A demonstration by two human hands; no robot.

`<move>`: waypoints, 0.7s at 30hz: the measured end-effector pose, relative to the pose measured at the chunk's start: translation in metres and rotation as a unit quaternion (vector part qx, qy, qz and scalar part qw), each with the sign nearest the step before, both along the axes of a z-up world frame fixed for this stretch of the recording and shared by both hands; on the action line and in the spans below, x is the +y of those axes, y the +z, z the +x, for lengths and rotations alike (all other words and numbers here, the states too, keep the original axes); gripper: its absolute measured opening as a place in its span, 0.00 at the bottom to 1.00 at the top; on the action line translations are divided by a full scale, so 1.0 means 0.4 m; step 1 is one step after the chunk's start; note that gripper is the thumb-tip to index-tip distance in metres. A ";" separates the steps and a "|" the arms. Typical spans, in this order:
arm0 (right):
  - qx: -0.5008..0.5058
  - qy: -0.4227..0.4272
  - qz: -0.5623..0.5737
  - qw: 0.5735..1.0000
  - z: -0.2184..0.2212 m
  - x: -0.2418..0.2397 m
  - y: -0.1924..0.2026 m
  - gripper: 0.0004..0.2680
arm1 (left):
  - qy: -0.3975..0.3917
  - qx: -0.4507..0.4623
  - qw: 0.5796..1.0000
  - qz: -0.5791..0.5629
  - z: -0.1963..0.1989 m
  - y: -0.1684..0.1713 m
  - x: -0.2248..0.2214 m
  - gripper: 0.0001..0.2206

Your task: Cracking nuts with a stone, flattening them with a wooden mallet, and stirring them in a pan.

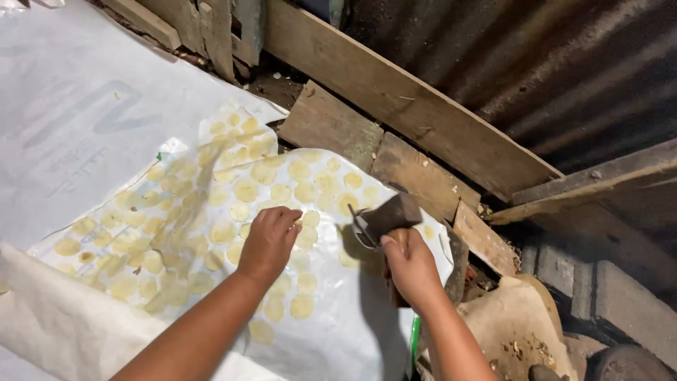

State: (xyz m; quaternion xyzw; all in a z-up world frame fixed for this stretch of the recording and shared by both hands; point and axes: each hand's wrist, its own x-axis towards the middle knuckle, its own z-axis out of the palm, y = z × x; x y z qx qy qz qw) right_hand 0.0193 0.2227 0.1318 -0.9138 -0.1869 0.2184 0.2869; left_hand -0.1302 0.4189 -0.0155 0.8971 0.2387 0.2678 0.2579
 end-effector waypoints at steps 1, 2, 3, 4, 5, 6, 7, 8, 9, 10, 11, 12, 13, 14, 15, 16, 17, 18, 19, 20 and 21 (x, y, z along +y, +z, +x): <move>0.001 -0.001 -0.003 1.000 -0.012 -0.004 -0.028 0.14 | -0.001 0.001 1.000 -0.003 0.005 0.000 0.005 0.13; -0.019 -0.003 -0.027 0.999 -0.025 -0.011 -0.055 0.14 | 0.001 -0.001 1.000 -0.018 0.010 0.000 0.008 0.10; -0.037 0.000 -0.052 0.998 -0.039 -0.018 -0.082 0.14 | 0.007 -0.001 0.999 -0.033 0.008 0.001 0.008 0.08; -0.035 0.004 -0.056 0.998 -0.046 -0.017 -0.098 0.14 | 0.011 0.002 0.999 -0.037 0.009 0.007 0.006 0.08; -0.030 0.022 -0.067 0.997 -0.055 -0.014 -0.116 0.14 | 0.015 0.026 0.999 0.021 0.012 0.014 0.010 0.07; -0.026 0.041 -0.078 0.996 -0.065 -0.014 -0.133 0.16 | 0.019 0.050 0.995 0.078 0.016 0.023 0.012 0.06; -0.030 0.039 -0.077 0.996 -0.033 0.003 -0.120 0.16 | 0.018 0.046 0.996 0.079 0.043 0.025 0.012 0.06; -0.025 0.032 -0.093 0.995 -0.001 0.019 -0.107 0.17 | 0.001 0.049 0.997 0.059 0.070 0.028 0.011 0.06; -0.015 0.027 -0.116 0.993 0.019 0.025 -0.097 0.19 | -0.015 0.057 0.998 0.032 0.083 0.025 -0.004 0.05; -0.013 0.027 -0.121 0.992 0.004 0.035 -0.048 0.19 | -0.016 0.059 0.998 0.027 0.102 0.008 -0.012 0.05; -0.035 -0.003 -0.068 0.997 -0.004 0.056 0.000 0.15 | -0.013 0.050 0.998 0.023 0.125 -0.007 -0.009 0.06; -0.057 -0.033 -0.015 0.998 -0.011 0.078 0.050 0.11 | -0.010 0.042 0.999 0.019 0.149 -0.020 -0.006 0.07; -0.054 -0.031 -0.016 0.998 -0.024 0.090 0.068 0.11 | -0.008 0.045 0.999 0.018 0.152 -0.017 -0.005 0.07; -0.114 -0.045 0.059 0.991 -0.036 0.102 0.087 0.10 | -0.006 0.034 0.999 0.035 0.156 -0.013 -0.004 0.04; -0.174 -0.060 0.134 0.974 -0.049 0.111 0.108 0.09 | -0.007 0.021 0.998 0.051 0.162 -0.010 -0.006 0.03; -0.173 -0.060 0.132 0.974 -0.052 0.109 0.042 0.09 | -0.006 0.022 0.999 0.049 0.140 0.005 -0.011 0.03; -0.172 -0.034 0.166 0.971 -0.050 0.115 -0.020 0.09 | 0.002 0.026 0.999 0.023 0.124 0.026 -0.006 0.05; -0.170 -0.007 0.199 0.965 -0.049 0.120 -0.081 0.10 | 0.010 0.029 1.000 -0.002 0.107 0.047 -0.003 0.08; -0.170 -0.002 0.201 0.965 -0.057 0.137 -0.098 0.10 | 0.016 0.028 0.999 -0.001 0.065 0.070 0.004 0.08; -0.132 0.050 0.047 0.989 -0.065 0.153 -0.115 0.12 | 0.036 0.039 0.998 0.027 0.022 0.093 0.009 0.11; -0.092 0.091 -0.106 0.986 -0.073 0.173 -0.133 0.14 | 0.049 0.049 0.996 0.060 -0.015 0.116 0.024 0.15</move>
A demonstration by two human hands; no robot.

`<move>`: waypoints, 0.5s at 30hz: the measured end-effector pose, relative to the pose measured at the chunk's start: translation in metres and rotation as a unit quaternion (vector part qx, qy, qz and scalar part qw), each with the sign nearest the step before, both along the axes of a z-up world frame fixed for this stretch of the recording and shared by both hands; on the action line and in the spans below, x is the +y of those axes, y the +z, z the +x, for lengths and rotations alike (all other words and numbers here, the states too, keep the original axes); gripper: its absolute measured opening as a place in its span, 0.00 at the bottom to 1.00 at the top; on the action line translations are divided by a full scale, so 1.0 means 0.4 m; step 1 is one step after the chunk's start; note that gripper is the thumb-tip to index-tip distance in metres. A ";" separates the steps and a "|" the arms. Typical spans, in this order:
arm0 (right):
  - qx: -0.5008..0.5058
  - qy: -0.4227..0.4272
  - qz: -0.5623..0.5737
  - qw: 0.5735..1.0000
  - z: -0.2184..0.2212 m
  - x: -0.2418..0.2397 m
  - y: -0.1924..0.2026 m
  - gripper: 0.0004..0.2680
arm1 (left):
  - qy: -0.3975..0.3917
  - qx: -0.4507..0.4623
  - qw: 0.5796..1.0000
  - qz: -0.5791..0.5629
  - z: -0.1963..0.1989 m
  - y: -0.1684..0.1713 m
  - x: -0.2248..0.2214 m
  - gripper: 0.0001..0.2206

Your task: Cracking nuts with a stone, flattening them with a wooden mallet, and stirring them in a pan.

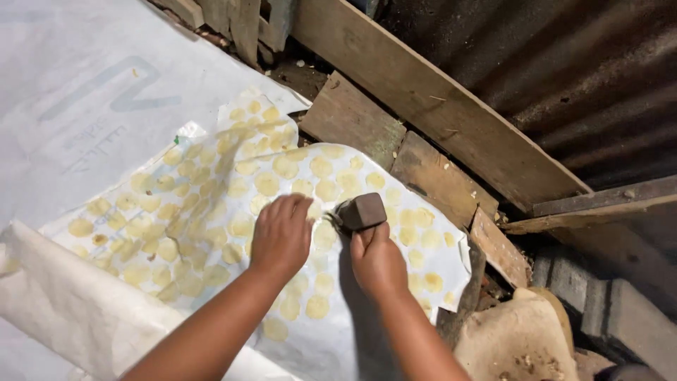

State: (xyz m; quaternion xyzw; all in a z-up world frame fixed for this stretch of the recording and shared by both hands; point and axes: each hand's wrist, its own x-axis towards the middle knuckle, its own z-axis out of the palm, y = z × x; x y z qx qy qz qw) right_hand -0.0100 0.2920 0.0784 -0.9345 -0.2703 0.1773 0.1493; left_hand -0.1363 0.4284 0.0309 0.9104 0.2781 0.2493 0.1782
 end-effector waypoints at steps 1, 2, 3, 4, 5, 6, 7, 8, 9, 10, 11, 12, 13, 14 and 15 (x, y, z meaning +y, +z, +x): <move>-0.001 -0.003 0.005 1.000 0.024 0.003 0.007 0.14 | -0.003 -0.001 1.000 0.005 -0.014 -0.023 0.005 0.15; 0.026 0.009 -0.018 0.999 0.050 0.006 0.015 0.16 | -0.027 -0.018 0.999 0.002 -0.031 -0.050 0.001 0.16; 0.052 0.021 -0.041 0.998 0.076 0.010 0.019 0.18 | -0.051 -0.035 0.998 0.000 -0.048 -0.081 -0.003 0.17; 0.061 0.020 -0.052 0.997 0.069 0.002 0.040 0.18 | -0.052 -0.027 0.998 -0.012 -0.051 -0.088 -0.008 0.17; 0.038 0.019 -0.038 0.998 0.066 -0.003 0.060 0.17 | -0.051 -0.036 0.998 -0.019 -0.050 -0.095 -0.013 0.13; 0.007 0.021 -0.015 1.000 0.080 0.012 0.088 0.17 | -0.049 -0.052 0.997 -0.017 -0.031 -0.096 0.006 0.09; 0.009 0.022 -0.017 1.000 0.043 -0.002 0.088 0.17 | -0.048 -0.050 0.997 -0.019 -0.043 -0.099 -0.008 0.09; -0.005 0.007 0.007 1.000 0.016 -0.001 0.093 0.15 | -0.044 -0.048 0.998 -0.006 -0.041 -0.096 -0.001 0.08; -0.018 -0.008 0.031 0.999 -0.011 -0.001 0.098 0.12 | -0.040 -0.047 0.998 0.007 -0.038 -0.093 0.004 0.08; -0.019 -0.009 0.032 0.999 0.002 0.000 0.064 0.12 | -0.041 -0.048 0.998 0.007 -0.027 -0.097 0.006 0.08; -0.004 -0.005 -0.021 1.000 0.015 -0.001 0.029 0.14 | -0.030 -0.042 0.999 0.014 -0.016 -0.102 0.006 0.08; 0.012 0.002 -0.073 0.997 0.024 0.000 -0.010 0.16 | -0.015 -0.034 0.999 0.020 -0.012 -0.110 0.006 0.07; 0.013 0.004 -0.072 0.997 0.052 0.025 0.017 0.16 | -0.014 -0.033 0.999 0.021 0.000 -0.117 0.015 0.07; 0.018 0.023 -0.072 0.997 0.068 0.033 0.039 0.16 | -0.006 -0.019 1.000 0.022 0.003 -0.129 0.008 0.09; 0.023 0.042 -0.072 0.996 0.086 0.042 0.060 0.17 | 0.001 -0.005 1.000 0.023 0.006 -0.142 0.003 0.10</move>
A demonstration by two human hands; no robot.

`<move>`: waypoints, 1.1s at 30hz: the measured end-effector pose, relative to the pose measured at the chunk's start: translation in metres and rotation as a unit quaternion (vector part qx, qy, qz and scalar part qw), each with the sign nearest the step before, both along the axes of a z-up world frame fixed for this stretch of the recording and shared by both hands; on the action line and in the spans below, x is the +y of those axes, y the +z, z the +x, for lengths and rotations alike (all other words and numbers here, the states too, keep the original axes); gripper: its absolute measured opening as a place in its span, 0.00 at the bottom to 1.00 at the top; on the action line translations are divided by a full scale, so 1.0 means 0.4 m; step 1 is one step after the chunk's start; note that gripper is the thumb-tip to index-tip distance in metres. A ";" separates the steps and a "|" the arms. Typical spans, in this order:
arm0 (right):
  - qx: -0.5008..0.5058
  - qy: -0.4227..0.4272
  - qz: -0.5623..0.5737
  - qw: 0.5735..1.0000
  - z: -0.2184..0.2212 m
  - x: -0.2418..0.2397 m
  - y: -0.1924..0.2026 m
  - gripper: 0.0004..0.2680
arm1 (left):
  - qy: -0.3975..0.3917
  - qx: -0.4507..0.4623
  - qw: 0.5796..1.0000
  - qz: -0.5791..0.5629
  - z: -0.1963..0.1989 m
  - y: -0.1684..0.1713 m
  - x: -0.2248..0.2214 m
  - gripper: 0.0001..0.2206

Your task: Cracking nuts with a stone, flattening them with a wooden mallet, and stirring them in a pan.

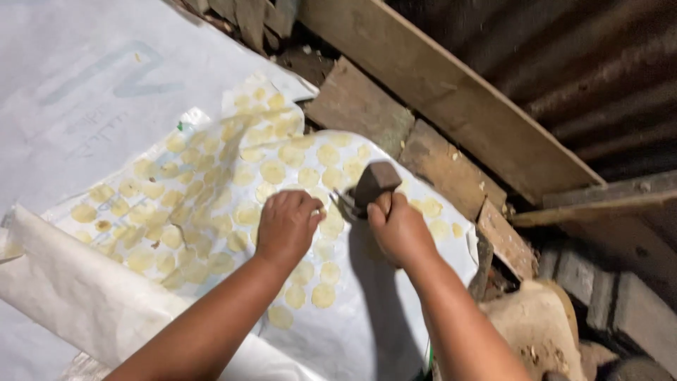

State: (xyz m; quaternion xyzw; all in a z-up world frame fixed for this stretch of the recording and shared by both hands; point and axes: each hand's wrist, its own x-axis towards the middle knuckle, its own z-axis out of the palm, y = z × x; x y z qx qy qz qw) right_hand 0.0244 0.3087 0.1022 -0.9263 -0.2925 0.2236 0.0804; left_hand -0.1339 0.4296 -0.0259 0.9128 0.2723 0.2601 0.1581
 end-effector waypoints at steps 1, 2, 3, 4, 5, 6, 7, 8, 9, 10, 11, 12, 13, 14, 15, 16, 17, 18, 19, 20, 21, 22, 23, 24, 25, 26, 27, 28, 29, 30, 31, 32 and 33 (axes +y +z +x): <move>0.002 0.002 -0.003 1.000 -0.015 -0.017 0.007 0.17 | 0.002 0.002 1.000 -0.003 0.002 0.001 -0.006 0.10; -0.005 -0.014 0.006 1.000 -0.030 -0.031 0.016 0.16 | 0.003 0.003 1.000 -0.028 0.003 0.004 -0.011 0.09; -0.016 -0.025 0.021 0.999 -0.042 -0.031 0.030 0.16 | 0.008 -0.001 0.999 -0.048 0.007 0.012 0.001 0.07; -0.018 -0.020 0.023 0.999 -0.051 -0.037 0.011 0.16 | 0.013 -0.003 0.999 -0.045 0.004 0.034 0.005 0.07; -0.002 -0.026 0.054 0.998 -0.060 -0.052 -0.009 0.16 | -0.008 -0.023 1.000 -0.009 0.003 0.055 0.004 0.06; 0.014 -0.032 0.085 0.996 -0.067 -0.070 -0.030 0.16 | -0.029 -0.043 0.998 0.028 0.005 0.075 -0.001 0.05; 0.012 -0.038 0.086 0.996 -0.045 -0.073 -0.027 0.16 | -0.035 -0.045 0.998 0.028 0.018 0.072 -0.020 0.05; 0.021 -0.050 0.087 0.995 -0.023 -0.076 -0.025 0.15 | -0.065 -0.048 0.996 0.023 0.031 0.067 -0.039 0.06; 0.033 -0.059 0.083 0.994 -0.005 -0.084 -0.024 0.16 | -0.092 -0.048 0.995 0.014 0.037 0.061 -0.067 0.07; 0.034 -0.062 0.080 0.994 -0.034 -0.097 0.022 0.16 | -0.094 -0.047 0.994 0.010 0.046 0.053 -0.081 0.07; 0.003 -0.094 0.115 0.989 -0.063 -0.100 0.066 0.15 | -0.086 -0.048 0.995 0.013 0.050 0.044 -0.089 0.08; -0.028 -0.126 0.150 0.980 -0.093 -0.102 0.112 0.14 | -0.078 -0.048 0.996 0.017 0.054 0.037 -0.096 0.09; -0.025 -0.126 0.146 0.981 -0.109 -0.123 0.097 0.14 | -0.078 -0.045 0.996 0.013 0.051 0.036 -0.101 0.09; -0.080 -0.074 0.231 0.967 -0.126 -0.145 0.085 0.12 | -0.071 -0.035 0.997 -0.022 0.048 0.038 -0.107 0.05; -0.141 -0.020 0.321 0.937 -0.129 -0.155 0.077 0.11 | -0.063 -0.031 0.996 -0.051 0.063 0.045 -0.097 0.07; -0.143 -0.018 0.324 0.935 -0.130 -0.158 0.010 0.11 | -0.062 -0.035 0.996 -0.047 0.046 0.065 -0.083 0.07; -0.110 -0.016 0.220 0.969 -0.129 -0.166 -0.056 0.09 | -0.031 0.014 0.999 -0.041 0.031 0.086 -0.076 0.13; -0.076 -0.014 0.112 0.991 -0.128 -0.174 -0.123 0.08 | 0.000 0.061 0.997 -0.036 0.015 0.106 -0.069 0.19; -0.076 -0.018 0.113 0.991 -0.144 -0.175 -0.120 0.08 | -0.004 0.062 0.997 -0.035 -0.007 0.097 -0.065 0.19; -0.074 -0.013 0.080 0.994 -0.161 -0.175 -0.119 0.13 | -0.011 -0.003 0.999 -0.044 -0.031 0.086 -0.061 0.17; -0.080 0.004 0.053 0.995 -0.152 -0.158 -0.116 0.19 | -0.008 -0.077 0.996 -0.048 -0.035 0.077 -0.044 0.14; -0.087 0.010 0.060 0.994 -0.106 -0.131 -0.088 0.19 | -0.002 -0.085 0.996 -0.042 -0.011 0.076 -0.017 0.14; -0.067 0.006 0.063 0.996 -0.096 -0.136 -0.068 0.15 | -0.018 -0.113 0.992 -0.054 -0.020 0.064 -0.021 0.09; -0.048 0.002 0.066 0.997 -0.081 -0.139 -0.050 0.13 | -0.033 -0.141 0.987 -0.067 -0.026 0.049 -0.025 0.05; -0.045 0.000 0.062 0.997 -0.103 -0.145 -0.030 0.13 | -0.034 -0.138 0.987 -0.072 -0.028 0.044 -0.030 0.05; -0.049 -0.019 0.057 0.997 -0.122 -0.150 -0.006 0.14 | -0.035 -0.126 0.988 -0.079 -0.030 0.040 -0.035 0.05; -0.058 -0.036 0.060 0.996 -0.134 -0.136 0.020 0.15 | -0.033 -0.119 0.989 -0.077 -0.023 0.043 -0.018 0.06; -0.060 -0.034 0.064 0.996 -0.133 -0.134 -0.024 0.15 | -0.033 -0.122 0.989 -0.074 -0.026 0.058 -0.014 0.06; -0.067 -0.025 0.051 0.996 -0.134 -0.141 -0.068 0.16 | -0.034 -0.119 0.991 -0.052 -0.030 0.071 -0.019 0.07; -0.075 -0.015 0.037 0.996 -0.135 -0.149 -0.112 0.18 | -0.035 -0.116 0.992 -0.031 -0.034 0.084 -0.026 0.08; -0.076 -0.020 0.041 0.996 -0.118 -0.139 -0.091 0.18 | -0.040 -0.117 0.992 -0.028 -0.031 0.090 -0.042 0.08; -0.035 -0.037 0.092 0.995 -0.102 -0.130 -0.071 0.13 | -0.068 -0.109 0.991 -0.048 -0.030 0.094 -0.058 0.13; 0.008 -0.052 0.138 0.989 -0.088 -0.132 -0.052 0.11 | -0.094 -0.100 0.988 -0.072 -0.033 0.094 -0.086 0.18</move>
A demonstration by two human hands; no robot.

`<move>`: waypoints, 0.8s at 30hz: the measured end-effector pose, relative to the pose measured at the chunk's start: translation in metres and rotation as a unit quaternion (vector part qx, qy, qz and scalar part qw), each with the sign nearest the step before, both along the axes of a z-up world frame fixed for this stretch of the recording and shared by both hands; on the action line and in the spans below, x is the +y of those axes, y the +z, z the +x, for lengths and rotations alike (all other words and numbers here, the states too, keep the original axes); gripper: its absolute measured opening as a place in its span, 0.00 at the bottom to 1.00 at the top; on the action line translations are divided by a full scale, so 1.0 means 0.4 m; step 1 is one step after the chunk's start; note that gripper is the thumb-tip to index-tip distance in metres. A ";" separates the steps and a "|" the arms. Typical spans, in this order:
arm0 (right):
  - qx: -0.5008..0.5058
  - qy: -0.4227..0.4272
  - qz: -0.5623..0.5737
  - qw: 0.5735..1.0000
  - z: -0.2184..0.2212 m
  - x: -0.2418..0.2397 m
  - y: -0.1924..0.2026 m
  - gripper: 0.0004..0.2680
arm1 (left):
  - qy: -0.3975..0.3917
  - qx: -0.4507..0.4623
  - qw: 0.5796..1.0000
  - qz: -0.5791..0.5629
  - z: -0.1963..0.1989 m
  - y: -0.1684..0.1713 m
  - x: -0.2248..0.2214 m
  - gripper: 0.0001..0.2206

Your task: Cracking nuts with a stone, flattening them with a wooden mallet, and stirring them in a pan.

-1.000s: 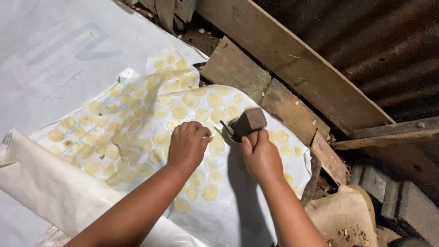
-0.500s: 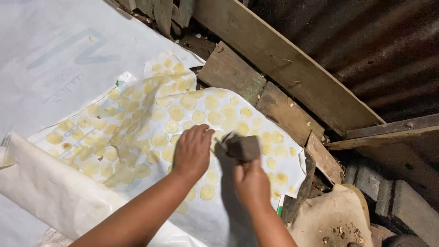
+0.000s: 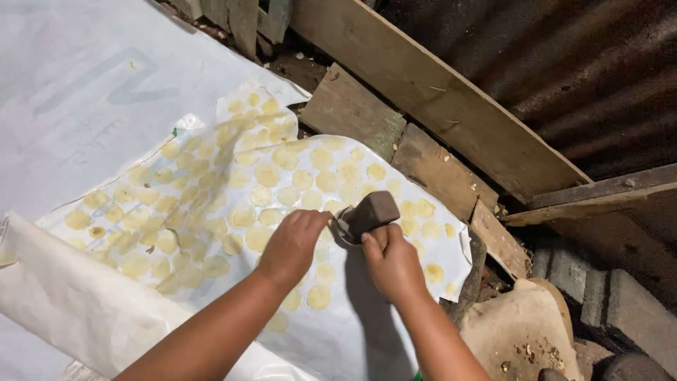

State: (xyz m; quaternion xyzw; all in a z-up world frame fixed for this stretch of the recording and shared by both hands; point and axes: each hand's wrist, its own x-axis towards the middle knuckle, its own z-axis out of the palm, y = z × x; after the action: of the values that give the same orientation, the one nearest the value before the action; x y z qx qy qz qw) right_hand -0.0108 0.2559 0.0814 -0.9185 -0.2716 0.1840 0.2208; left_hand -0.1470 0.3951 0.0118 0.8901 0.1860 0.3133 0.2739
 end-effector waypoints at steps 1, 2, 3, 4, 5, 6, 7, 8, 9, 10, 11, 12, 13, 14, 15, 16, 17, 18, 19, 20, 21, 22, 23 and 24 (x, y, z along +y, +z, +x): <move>0.000 -0.003 -0.001 1.000 0.007 0.008 0.056 0.11 | -0.003 0.000 1.000 -0.001 0.030 0.003 -0.003 0.18; -0.002 -0.022 0.004 1.000 0.003 0.010 0.109 0.10 | -0.017 -0.001 0.999 -0.044 0.042 0.000 -0.021 0.19; -0.005 -0.041 0.009 0.999 0.000 0.016 0.162 0.10 | -0.031 -0.002 0.996 -0.087 0.053 -0.001 -0.037 0.21; 0.000 -0.038 0.006 0.999 -0.018 -0.006 0.189 0.10 | -0.028 0.002 0.996 -0.089 0.057 -0.028 -0.048 0.21; -0.058 -0.027 0.084 0.994 -0.033 -0.028 0.222 0.08 | -0.008 0.041 0.996 -0.077 0.063 -0.050 -0.059 0.22; -0.125 -0.019 0.169 0.977 -0.034 -0.042 0.262 0.07 | 0.006 0.070 0.996 -0.057 0.094 -0.065 -0.053 0.23; -0.130 -0.020 0.175 0.976 -0.038 -0.043 0.239 0.07 | 0.006 0.065 0.997 -0.051 0.101 -0.063 -0.044 0.23; -0.167 -0.006 0.245 0.955 -0.049 -0.052 0.213 0.06 | -0.009 0.053 0.996 -0.069 0.098 -0.065 -0.045 0.25; -0.202 0.009 0.313 0.928 -0.062 -0.061 0.187 0.10 | -0.024 0.041 0.995 -0.088 0.093 -0.067 -0.048 0.28; -0.201 0.010 0.314 0.928 -0.060 -0.059 0.091 0.10 | -0.021 0.042 0.995 -0.087 0.075 -0.047 -0.036 0.28; -0.150 -0.002 0.142 0.979 -0.062 -0.057 -0.005 0.09 | 0.021 0.047 0.998 -0.040 0.054 -0.027 -0.026 0.26; -0.096 -0.017 -0.038 0.995 -0.066 -0.061 -0.102 0.12 | 0.060 0.051 0.997 0.005 0.031 -0.008 -0.022 0.26; -0.097 -0.016 -0.037 0.994 -0.080 -0.066 -0.086 0.12 | 0.061 0.051 0.997 0.005 0.003 -0.008 -0.023 0.26; -0.089 0.009 -0.062 0.994 -0.077 -0.051 -0.069 0.13 | 0.066 0.042 0.997 0.009 -0.005 -0.004 0.000 0.21; -0.082 0.034 -0.087 0.992 -0.075 -0.037 -0.055 0.14 | 0.071 0.033 0.997 0.013 -0.013 -0.002 0.023 0.16; -0.081 0.042 -0.090 0.992 -0.045 -0.016 -0.016 0.14 | 0.078 0.034 0.996 0.009 -0.007 -0.040 0.044 0.16; -0.040 0.041 -0.109 0.992 -0.016 0.007 0.018 0.16 | 0.053 0.039 0.997 0.044 -0.002 -0.082 0.065 0.11; 0.010 0.029 -0.135 0.990 0.001 0.012 0.048 0.18 | 0.014 0.051 0.996 0.072 -0.006 -0.129 0.069 0.06; 0.021 0.025 -0.145 0.989 -0.039 -0.019 0.065 0.18 | 0.008 0.060 0.996 0.062 -0.040 -0.114 0.034 0.06; -0.004 0.008 -0.105 0.994 -0.045 -0.012 0.091 0.17 | 0.015 0.063 0.997 0.052 -0.037 -0.089 0.041 0.08; -0.029 -0.009 -0.066 0.997 -0.050 -0.006 0.119 0.15 | 0.023 0.066 0.997 0.042 -0.033 -0.061 0.049 0.09; -0.027 -0.012 -0.066 0.997 -0.063 -0.003 0.088 0.15 | 0.019 0.068 0.997 0.042 -0.036 -0.051 0.047 0.09; -0.026 -0.018 -0.082 0.996 -0.076 -0.002 0.058 0.15 | 0.005 0.045 0.997 0.057 -0.038 -0.041 0.043 0.11; -0.029 -0.022 -0.098 0.995 -0.083 -0.002 0.030 0.15 | -0.006 0.019 0.997 0.072 -0.036 -0.031 0.037 0.15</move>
State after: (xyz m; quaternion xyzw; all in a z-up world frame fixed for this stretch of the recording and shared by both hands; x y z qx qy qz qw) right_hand -0.0440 0.2552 0.0936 -0.9463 -0.2383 0.1782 0.1261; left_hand -0.1614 0.4097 -0.0005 0.9143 0.1627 0.3072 0.2079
